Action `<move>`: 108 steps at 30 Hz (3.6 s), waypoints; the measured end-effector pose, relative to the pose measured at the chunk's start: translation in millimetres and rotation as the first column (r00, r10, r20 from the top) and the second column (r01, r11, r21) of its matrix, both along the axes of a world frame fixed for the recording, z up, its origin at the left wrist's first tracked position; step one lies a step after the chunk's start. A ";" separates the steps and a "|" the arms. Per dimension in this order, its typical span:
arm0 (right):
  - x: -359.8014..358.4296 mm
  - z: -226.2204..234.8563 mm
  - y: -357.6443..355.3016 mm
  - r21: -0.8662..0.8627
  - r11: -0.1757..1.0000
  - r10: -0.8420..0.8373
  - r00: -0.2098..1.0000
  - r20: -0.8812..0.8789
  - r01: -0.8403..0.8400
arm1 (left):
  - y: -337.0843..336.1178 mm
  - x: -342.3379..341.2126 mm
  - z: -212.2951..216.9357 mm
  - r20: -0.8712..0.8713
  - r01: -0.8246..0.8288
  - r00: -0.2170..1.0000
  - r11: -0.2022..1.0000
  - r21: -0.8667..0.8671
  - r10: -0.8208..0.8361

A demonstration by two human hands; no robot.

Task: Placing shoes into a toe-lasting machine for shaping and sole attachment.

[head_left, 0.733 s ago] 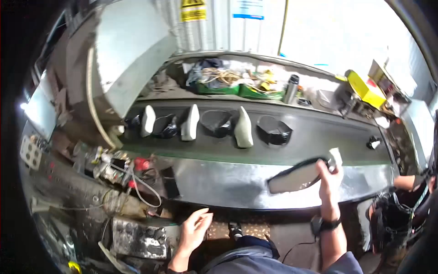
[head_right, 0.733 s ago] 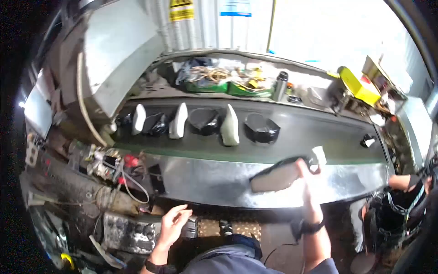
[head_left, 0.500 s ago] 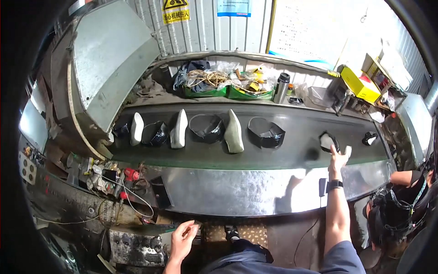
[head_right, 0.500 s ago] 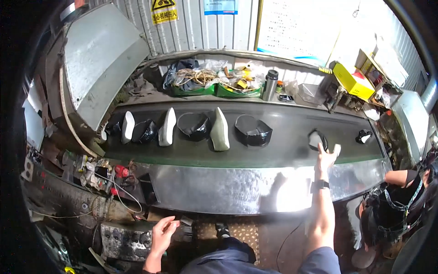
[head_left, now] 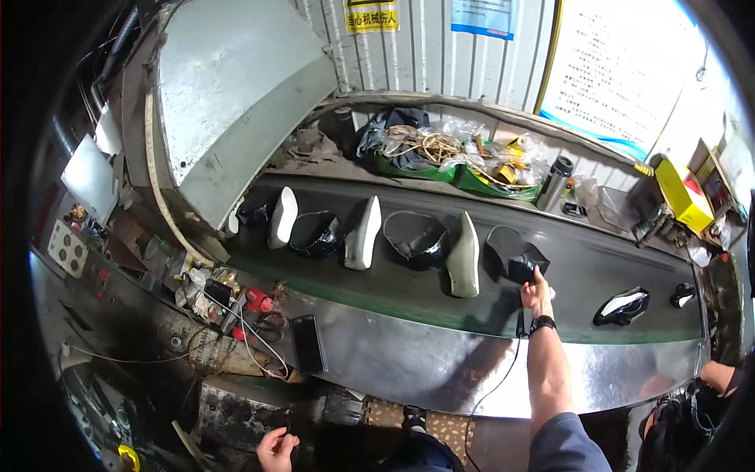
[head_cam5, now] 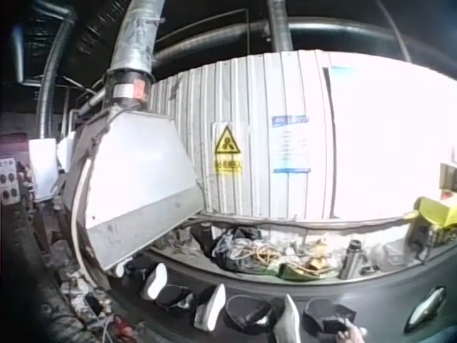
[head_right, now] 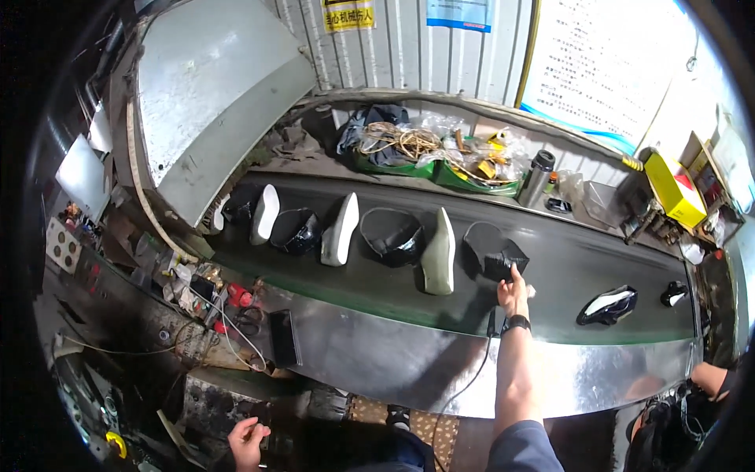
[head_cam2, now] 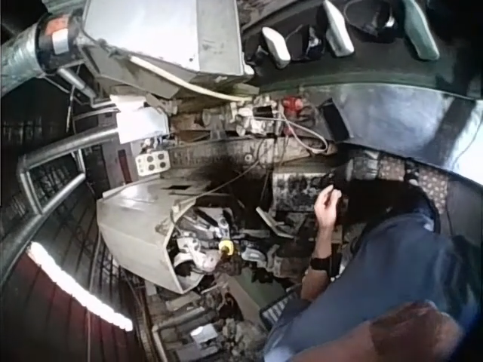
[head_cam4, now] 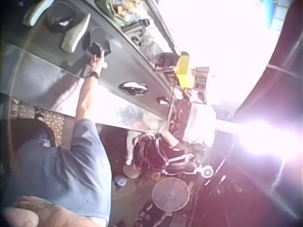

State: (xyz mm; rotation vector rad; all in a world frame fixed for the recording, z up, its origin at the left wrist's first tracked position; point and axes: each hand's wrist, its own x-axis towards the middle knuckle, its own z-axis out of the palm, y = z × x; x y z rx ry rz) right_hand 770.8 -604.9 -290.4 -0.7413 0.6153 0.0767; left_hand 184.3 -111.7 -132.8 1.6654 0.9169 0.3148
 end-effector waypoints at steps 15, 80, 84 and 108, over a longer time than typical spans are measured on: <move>-90.7 61.5 227.0 -0.905 -0.426 0.513 0.827 -0.231 0.011 | -9.5 31.0 -2.0 0.008 0.098 0.995 0.989 -0.107 -0.098; -431.7 58.3 161.1 -0.870 0.435 0.703 0.691 0.168 -0.232 | -102.6 337.2 -108.4 -0.070 0.487 0.873 0.867 0.105 -0.482; -426.3 63.9 157.0 -0.990 0.133 0.828 0.554 0.088 -0.041 | -115.7 334.8 -96.8 -0.427 0.624 0.754 0.748 0.226 -0.499; -368.9 197.0 305.0 -0.113 -0.164 0.985 -0.157 -0.068 -0.980 | 32.5 98.5 91.7 0.033 -0.162 0.987 0.966 0.200 0.158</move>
